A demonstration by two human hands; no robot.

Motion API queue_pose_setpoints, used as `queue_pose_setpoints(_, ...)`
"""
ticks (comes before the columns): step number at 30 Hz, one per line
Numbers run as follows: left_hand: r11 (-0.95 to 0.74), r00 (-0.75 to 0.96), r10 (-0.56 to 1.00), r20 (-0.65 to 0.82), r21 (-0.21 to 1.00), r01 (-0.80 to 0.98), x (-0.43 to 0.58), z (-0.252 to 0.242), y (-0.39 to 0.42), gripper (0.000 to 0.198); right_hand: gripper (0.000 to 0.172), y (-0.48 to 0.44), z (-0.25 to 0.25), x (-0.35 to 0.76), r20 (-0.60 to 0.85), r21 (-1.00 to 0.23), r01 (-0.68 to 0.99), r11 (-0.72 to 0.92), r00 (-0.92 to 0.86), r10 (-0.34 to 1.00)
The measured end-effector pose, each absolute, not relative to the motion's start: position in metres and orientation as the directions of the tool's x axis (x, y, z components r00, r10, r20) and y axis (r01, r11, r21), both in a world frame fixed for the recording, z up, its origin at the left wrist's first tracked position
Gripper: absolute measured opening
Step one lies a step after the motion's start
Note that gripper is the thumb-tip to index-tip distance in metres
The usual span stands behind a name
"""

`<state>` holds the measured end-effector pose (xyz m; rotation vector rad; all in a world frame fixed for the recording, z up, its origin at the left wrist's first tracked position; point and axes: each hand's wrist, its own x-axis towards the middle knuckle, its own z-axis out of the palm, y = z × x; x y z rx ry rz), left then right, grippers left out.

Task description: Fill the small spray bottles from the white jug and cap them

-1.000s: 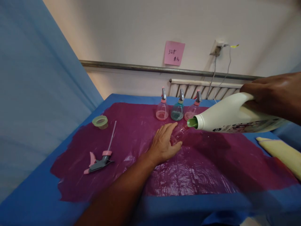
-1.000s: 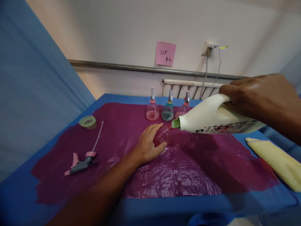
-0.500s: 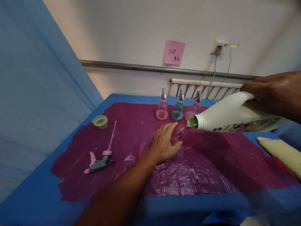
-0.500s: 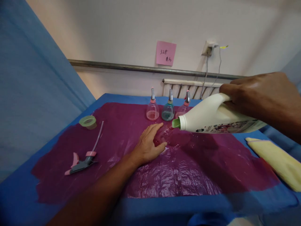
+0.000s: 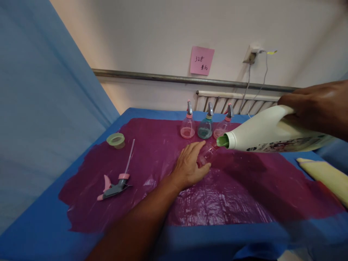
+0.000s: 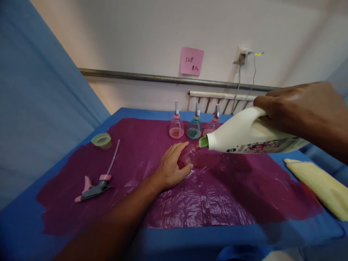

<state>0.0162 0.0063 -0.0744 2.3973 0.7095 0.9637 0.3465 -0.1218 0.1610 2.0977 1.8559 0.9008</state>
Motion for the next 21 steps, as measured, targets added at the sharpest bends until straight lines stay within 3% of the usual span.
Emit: queue_pose_setpoints(21,-0.744,0.628,0.625,0.463,0.597,0.3,0.015,-0.069,0.004,0.077,0.025,-0.1216,0.163,0.3458,0.317,0.54,0.827,-0.159,-0.025,0.948)
